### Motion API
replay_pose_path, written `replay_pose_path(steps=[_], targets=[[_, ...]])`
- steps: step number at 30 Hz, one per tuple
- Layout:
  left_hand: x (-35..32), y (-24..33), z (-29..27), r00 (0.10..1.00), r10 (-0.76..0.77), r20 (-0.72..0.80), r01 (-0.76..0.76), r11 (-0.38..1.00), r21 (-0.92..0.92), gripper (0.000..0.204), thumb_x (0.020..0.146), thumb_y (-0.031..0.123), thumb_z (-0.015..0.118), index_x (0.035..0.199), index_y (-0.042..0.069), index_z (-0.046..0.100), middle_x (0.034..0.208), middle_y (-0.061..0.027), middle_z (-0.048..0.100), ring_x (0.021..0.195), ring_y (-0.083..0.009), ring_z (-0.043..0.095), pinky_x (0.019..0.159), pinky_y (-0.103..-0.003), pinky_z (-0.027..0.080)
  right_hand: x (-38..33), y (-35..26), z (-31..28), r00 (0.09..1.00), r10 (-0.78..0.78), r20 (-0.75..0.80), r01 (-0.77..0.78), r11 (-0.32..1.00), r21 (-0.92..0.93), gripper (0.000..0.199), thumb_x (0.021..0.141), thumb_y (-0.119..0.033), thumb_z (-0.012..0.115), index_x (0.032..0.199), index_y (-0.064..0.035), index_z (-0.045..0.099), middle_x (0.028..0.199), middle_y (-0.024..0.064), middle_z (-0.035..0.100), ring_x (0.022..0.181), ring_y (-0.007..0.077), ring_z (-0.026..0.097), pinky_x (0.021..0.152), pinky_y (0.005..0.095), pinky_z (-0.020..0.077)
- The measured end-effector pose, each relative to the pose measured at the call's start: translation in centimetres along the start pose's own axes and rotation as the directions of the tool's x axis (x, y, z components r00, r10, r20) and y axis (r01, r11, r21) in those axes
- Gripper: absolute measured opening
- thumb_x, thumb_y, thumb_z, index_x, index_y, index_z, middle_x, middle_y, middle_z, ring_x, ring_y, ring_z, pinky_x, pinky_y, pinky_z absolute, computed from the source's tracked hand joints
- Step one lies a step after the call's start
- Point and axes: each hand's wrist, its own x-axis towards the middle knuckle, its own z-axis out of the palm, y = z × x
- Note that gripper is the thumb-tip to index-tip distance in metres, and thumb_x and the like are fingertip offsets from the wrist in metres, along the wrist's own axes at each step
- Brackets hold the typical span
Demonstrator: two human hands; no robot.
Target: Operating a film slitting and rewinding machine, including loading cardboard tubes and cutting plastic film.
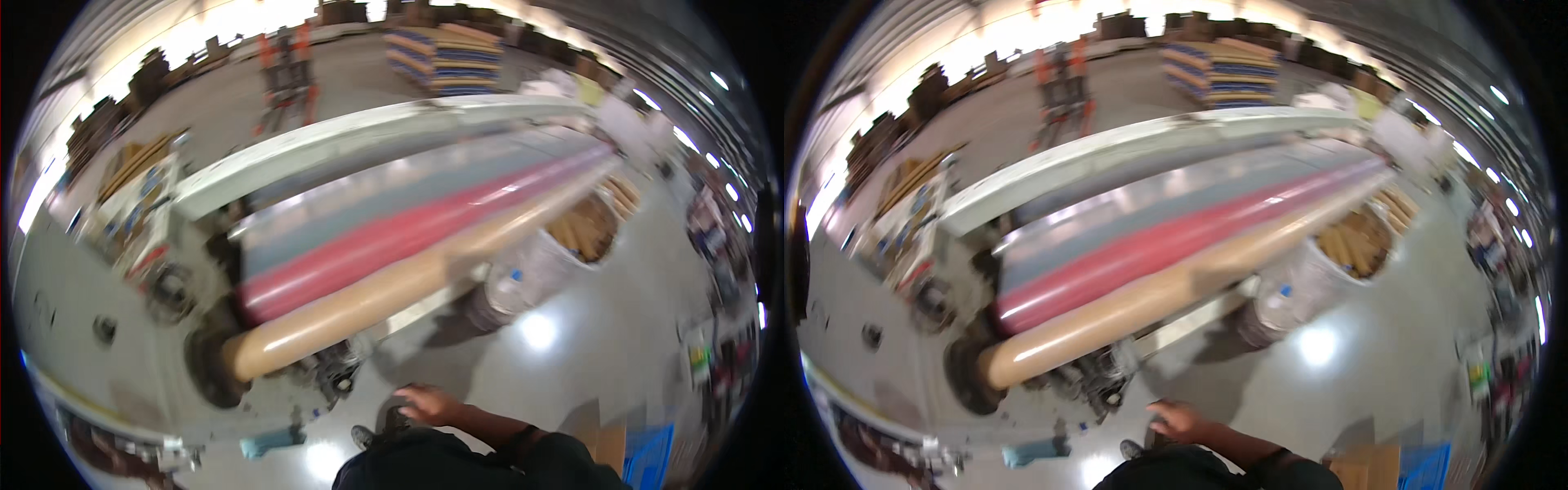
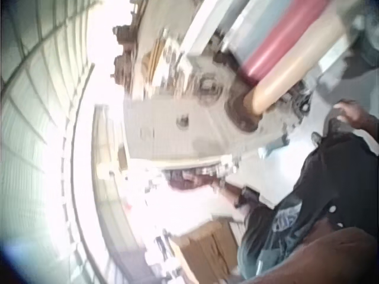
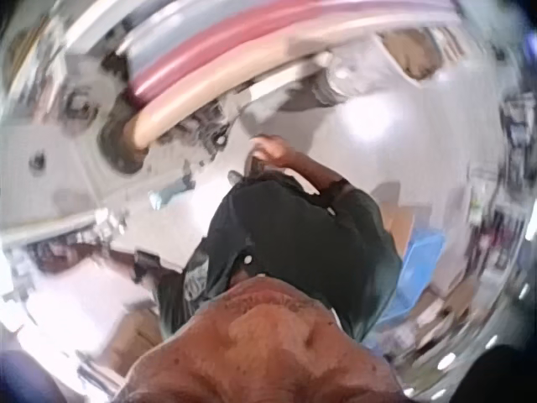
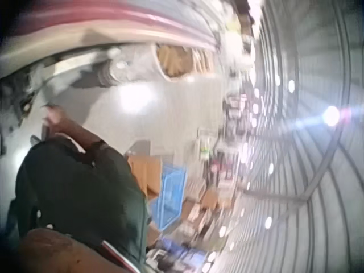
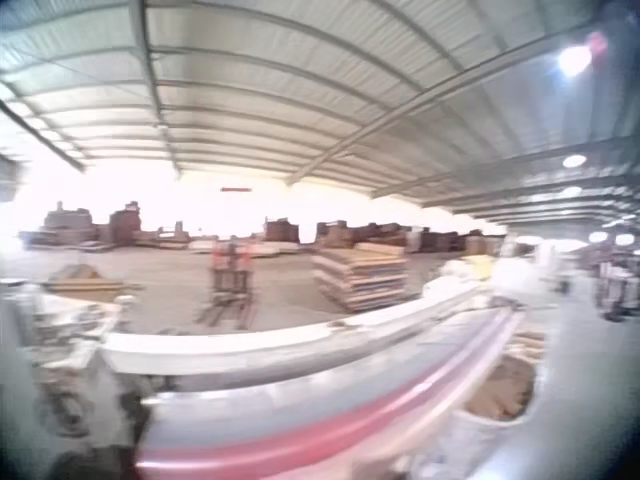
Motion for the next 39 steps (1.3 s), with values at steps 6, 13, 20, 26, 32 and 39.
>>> replay_pose_path(steps=[6,13,20,26,32,39], targets=[[-4.5,-1.7,3.1,0.703,-0.631,-0.327,0.554,0.775,-0.304,0.052,0.094,0.01,0.051,0.14,-0.004,0.029,0.14,-0.0184,0.041,0.125,-0.0283,0.045,0.108,-0.041,0.034,-0.8,-0.4,-1.5,1.0,-0.005,-0.024,0.006,0.999,0.039,0.036,0.085,-0.02,0.064,0.116,-0.0029,0.055,0.106,0.0157,0.06,0.09,0.027,0.063,0.077,0.036,0.0514],[-3.2,-1.7,1.6,0.816,-0.463,-0.348,0.454,0.884,-0.111,0.054,0.094,0.021,0.056,0.138,-0.002,0.034,0.141,-0.015,0.041,0.122,-0.0265,0.047,0.105,-0.042,0.036,-0.4,-0.5,0.1,0.999,-0.042,0.007,0.041,0.997,0.062,0.038,0.085,-0.022,0.064,0.116,-0.0028,0.055,0.106,0.0151,0.06,0.089,0.0276,0.063,0.079,0.0374,0.05],[-3.3,-1.6,2.1,0.815,-0.466,-0.345,0.442,0.884,-0.152,0.048,0.094,0.015,0.053,0.137,-0.001,0.036,0.141,-0.0162,0.041,0.123,-0.0281,0.046,0.106,-0.042,0.036,-0.4,0.1,1.1,0.997,0.028,0.067,-0.029,0.999,0.02,0.038,0.083,-0.019,0.066,0.116,-0.0027,0.056,0.109,0.0141,0.061,0.091,0.0247,0.064,0.079,0.0346,0.0519],[-4.1,-1.6,1.8,0.796,-0.486,-0.361,0.438,0.874,-0.21,0.052,0.093,0.017,0.054,0.136,-0.004,0.035,0.141,-0.0209,0.04,0.129,-0.0308,0.041,0.109,-0.042,0.031,-0.5,-2.1,2.7,0.995,0.083,-0.061,-0.076,0.991,0.108,0.038,0.084,-0.023,0.064,0.115,-0.0029,0.056,0.107,0.016,0.06,0.092,0.0286,0.063,0.08,0.0387,0.0499],[-3.6,-1.3,1.7,0.842,-0.449,-0.298,0.419,0.893,-0.161,0.051,0.093,0.016,0.053,0.136,-0.003,0.034,0.141,-0.0216,0.039,0.131,-0.0317,0.038,0.11,-0.044,0.03,-1.6,-2.0,6.1,0.984,0.104,-0.145,-0.084,0.987,0.134,0.04,0.084,-0.023,0.064,0.117,-0.0037,0.055,0.108,0.0158,0.061,0.093,0.0275,0.063,0.081,0.0383,0.0498],[-3.3,-1.3,1.4,0.846,-0.435,-0.308,0.406,0.9,-0.155,0.047,0.095,0.016,0.052,0.135,-0.003,0.036,0.141,-0.0218,0.038,0.131,-0.0332,0.038,0.11,-0.045,0.03,-1.7,-2.6,6.2,0.985,0.095,-0.144,-0.079,0.99,0.117,0.039,0.085,-0.025,0.063,0.116,-0.0041,0.055,0.105,0.016,0.061,0.09,0.0283,0.063,0.08,0.0384,0.0495]])
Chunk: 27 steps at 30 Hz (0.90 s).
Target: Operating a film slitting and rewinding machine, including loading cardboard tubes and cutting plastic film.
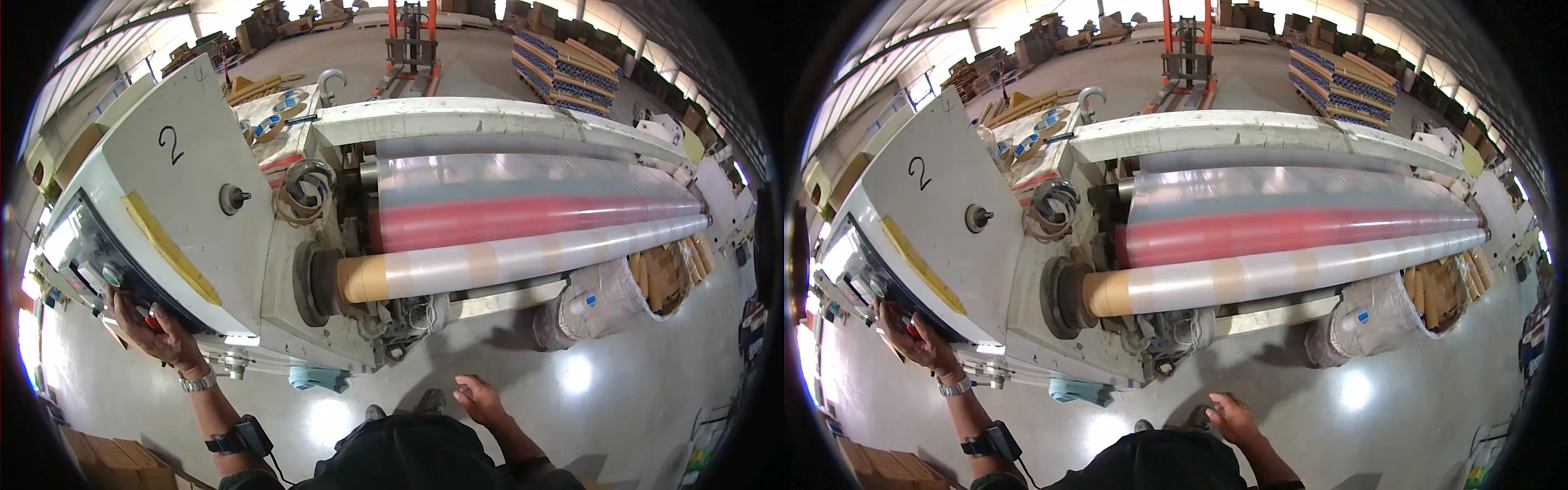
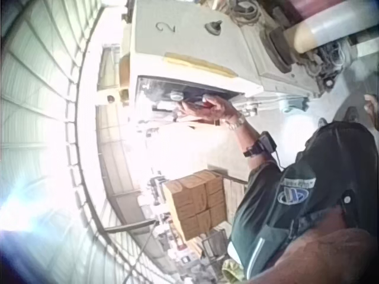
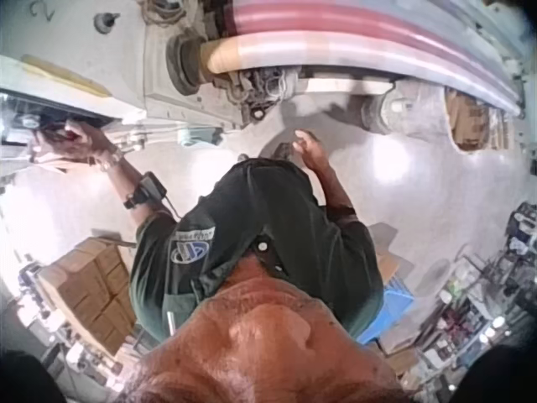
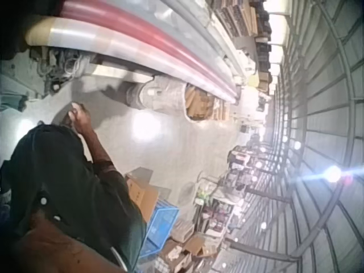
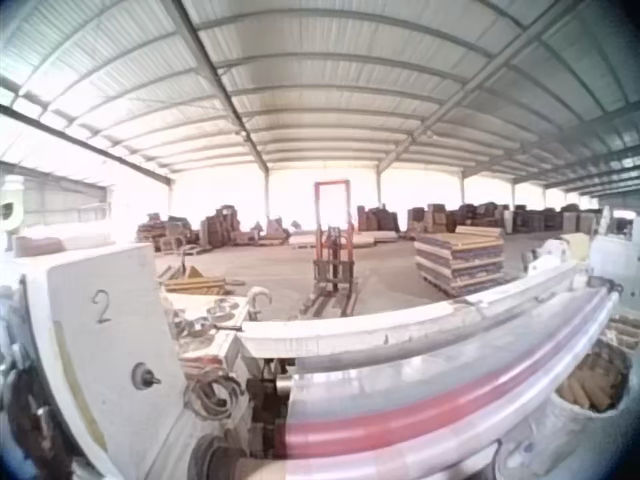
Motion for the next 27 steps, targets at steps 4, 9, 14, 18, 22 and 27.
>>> replay_pose_path(steps=[4,9,14,18,22,27], targets=[[0.1,0.0,0.1,0.999,0.022,-0.027,-0.023,0.998,-0.054,0.048,0.092,0.008,0.052,0.136,-0.003,0.037,0.141,-0.019,0.04,0.132,-0.0301,0.037,0.111,-0.043,0.029,0.2,0.6,-0.4,0.999,-0.034,0.01,0.034,0.999,0.024,0.036,0.085,-0.02,0.064,0.115,-0.0019,0.056,0.106,0.0154,0.061,0.089,0.0249,0.063,0.078,0.0343,0.0519],[-0.1,-0.6,-0.2,0.999,0.036,-0.012,-0.036,0.999,0.005,0.046,0.093,0.011,0.052,0.135,-0.003,0.038,0.141,-0.0177,0.041,0.13,-0.0292,0.038,0.11,-0.042,0.03,0.5,0.7,-0.9,0.999,0.013,0.03,-0.014,1.0,0.022,0.04,0.084,-0.027,0.062,0.116,-0.003,0.055,0.106,0.0161,0.061,0.091,0.0284,0.062,0.082,0.0383,0.0492],[-0.1,-0.5,-0.2,0.998,0.066,-0.002,-0.066,0.996,0.054,0.046,0.095,0.014,0.051,0.135,-0.003,0.038,0.141,-0.0177,0.04,0.13,-0.0293,0.039,0.109,-0.042,0.032,0.6,1.2,-1.4,0.999,0.029,0.021,-0.029,0.999,0.017,0.04,0.084,-0.027,0.062,0.116,-0.0032,0.056,0.106,0.0156,0.061,0.091,0.0283,0.063,0.082,0.0379,0.0492],[-0.1,-0.4,0.0,0.998,0.054,-0.021,-0.053,0.996,0.077,0.049,0.095,0.021,0.052,0.134,-0.005,0.036,0.14,-0.0219,0.04,0.129,-0.0348,0.04,0.107,-0.045,0.035,0.7,1.3,-1.5,1.0,0.011,0.022,-0.011,1.0,-0.007,0.038,0.085,-0.024,0.063,0.116,-0.0026,0.056,0.107,0.0157,0.061,0.09,0.0263,0.063,0.08,0.0359,0.0509],[-0.5,-0.6,-0.2,1.0,0.017,0.003,-0.017,0.997,0.082,0.049,0.095,0.017,0.051,0.135,-0.005,0.035,0.141,-0.0215,0.039,0.129,-0.0334,0.04,0.108,-0.044,0.034,0.6,1.8,-1.1,0.999,0.02,0.03,-0.02,1.0,0.01,0.036,0.085,-0.021,0.063,0.116,-0.0029,0.056,0.108,0.0161,0.06,0.088,0.0249,0.064,0.077,0.0341,0.0523],[-0.1,0.0,-0.1,1.0,0.017,0.002,-0.017,0.996,0.086,0.05,0.094,0.017,0.052,0.136,-0.004,0.036,0.139,-0.021,0.041,0.127,-0.0326,0.043,0.107,-0.043,0.036,-0.5,3.8,-0.9,1.0,-0.019,0.0,0.019,1.0,-0.009,0.035,0.086,-0.024,0.062,0.113,-0.0024,0.057,0.103,0.0165,0.062,0.089,0.0272,0.064,0.077,0.0351,0.0514]])
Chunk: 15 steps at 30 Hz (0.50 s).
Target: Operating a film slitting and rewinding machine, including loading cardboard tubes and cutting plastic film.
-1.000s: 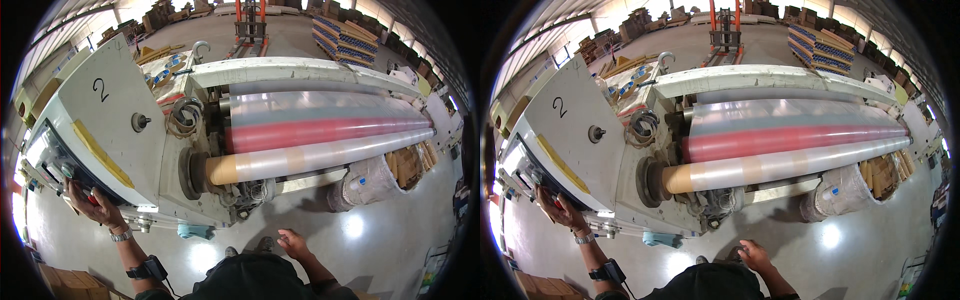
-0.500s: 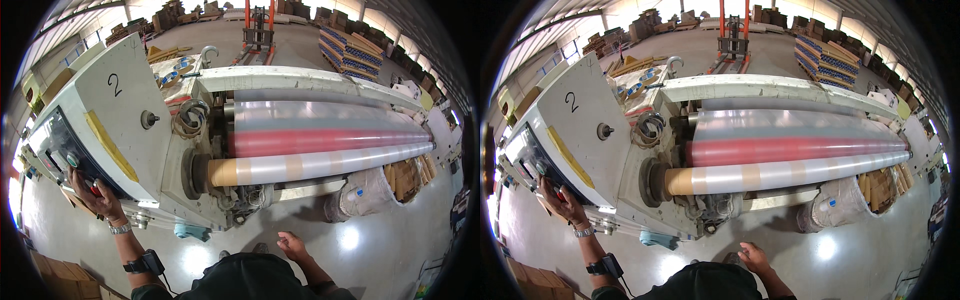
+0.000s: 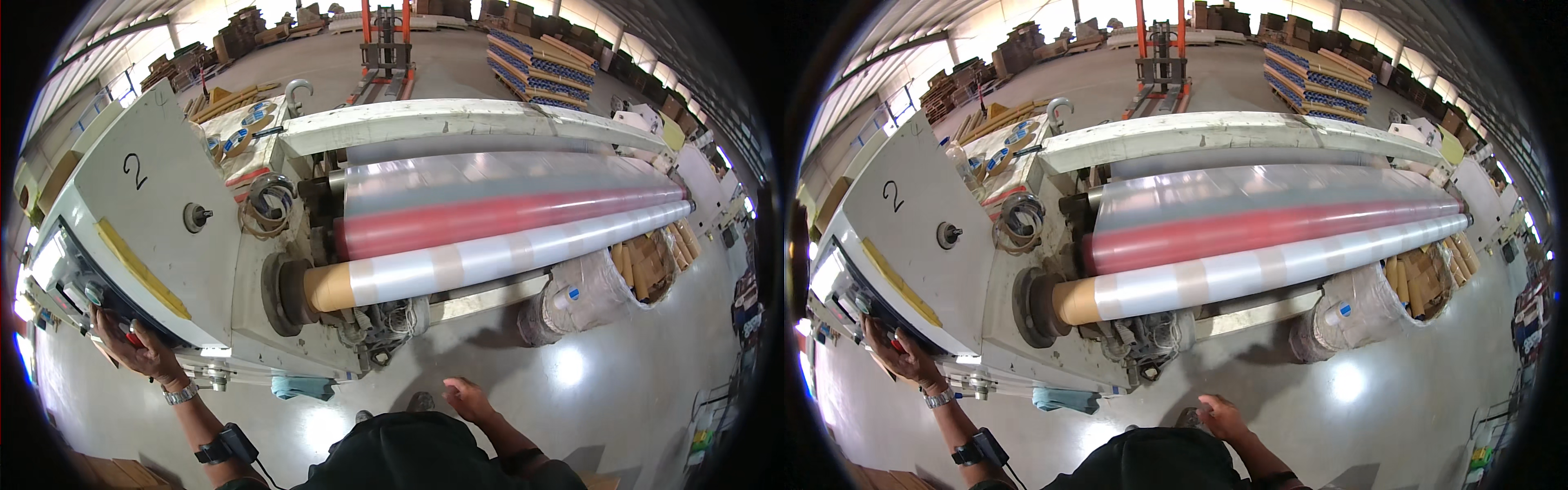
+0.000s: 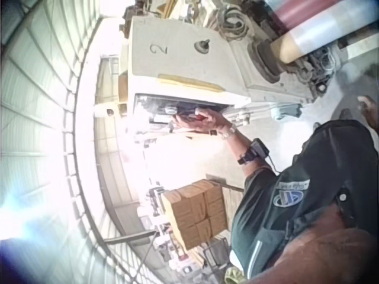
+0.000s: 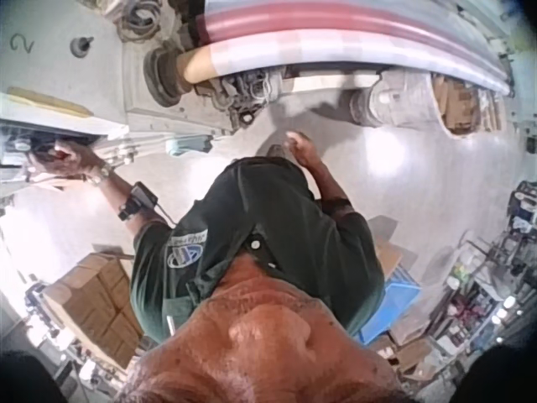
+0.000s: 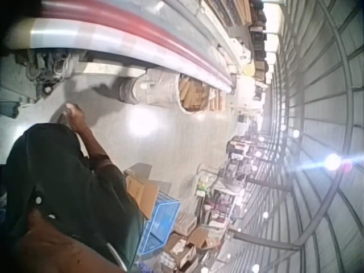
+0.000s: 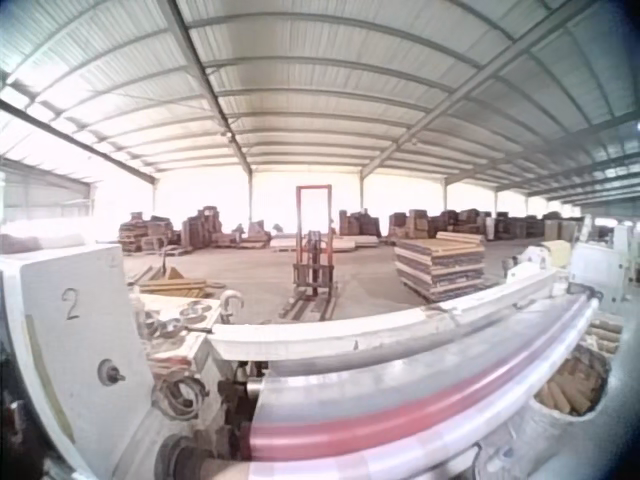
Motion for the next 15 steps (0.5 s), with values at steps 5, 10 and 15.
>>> replay_pose_path(steps=[5,10,15], targets=[[-0.3,-0.2,0.1,1.0,-0.007,-0.009,0.007,1.0,0.005,0.049,0.094,0.014,0.051,0.137,-0.003,0.036,0.139,-0.0215,0.041,0.127,-0.0326,0.043,0.106,-0.043,0.037,-3.0,7.4,2.2,1.0,-0.006,-0.007,0.004,0.968,-0.252,0.035,0.087,-0.031,0.06,0.106,-0.001,0.06,0.097,0.0167,0.064,0.088,0.0273,0.065,0.076,0.0351,0.0511],[-0.2,-0.5,-0.3,1.0,0.014,0.002,-0.014,1.0,0.015,0.049,0.093,0.012,0.051,0.137,-0.003,0.036,0.139,-0.0215,0.042,0.127,-0.0331,0.044,0.106,-0.044,0.037,-6.8,13.7,3.8,0.974,0.197,0.112,-0.191,0.979,-0.068,0.037,0.087,-0.032,0.059,0.103,0.0008,0.059,0.096,0.0151,0.064,0.085,0.0224,0.067,0.074,0.0344,0.0513],[0.2,-0.1,-0.5,1.0,0.007,0.002,-0.007,1.0,0.016,0.05,0.093,0.016,0.052,0.136,-0.003,0.036,0.139,-0.0213,0.042,0.127,-0.0328,0.042,0.107,-0.043,0.035,-8.8,17.9,5.4,0.829,0.522,0.202,-0.54,0.84,0.049,0.034,0.088,-0.029,0.058,0.107,-0.0005,0.056,0.098,0.0124,0.062,0.082,0.0225,0.065,0.07,0.0352,0.0518]])
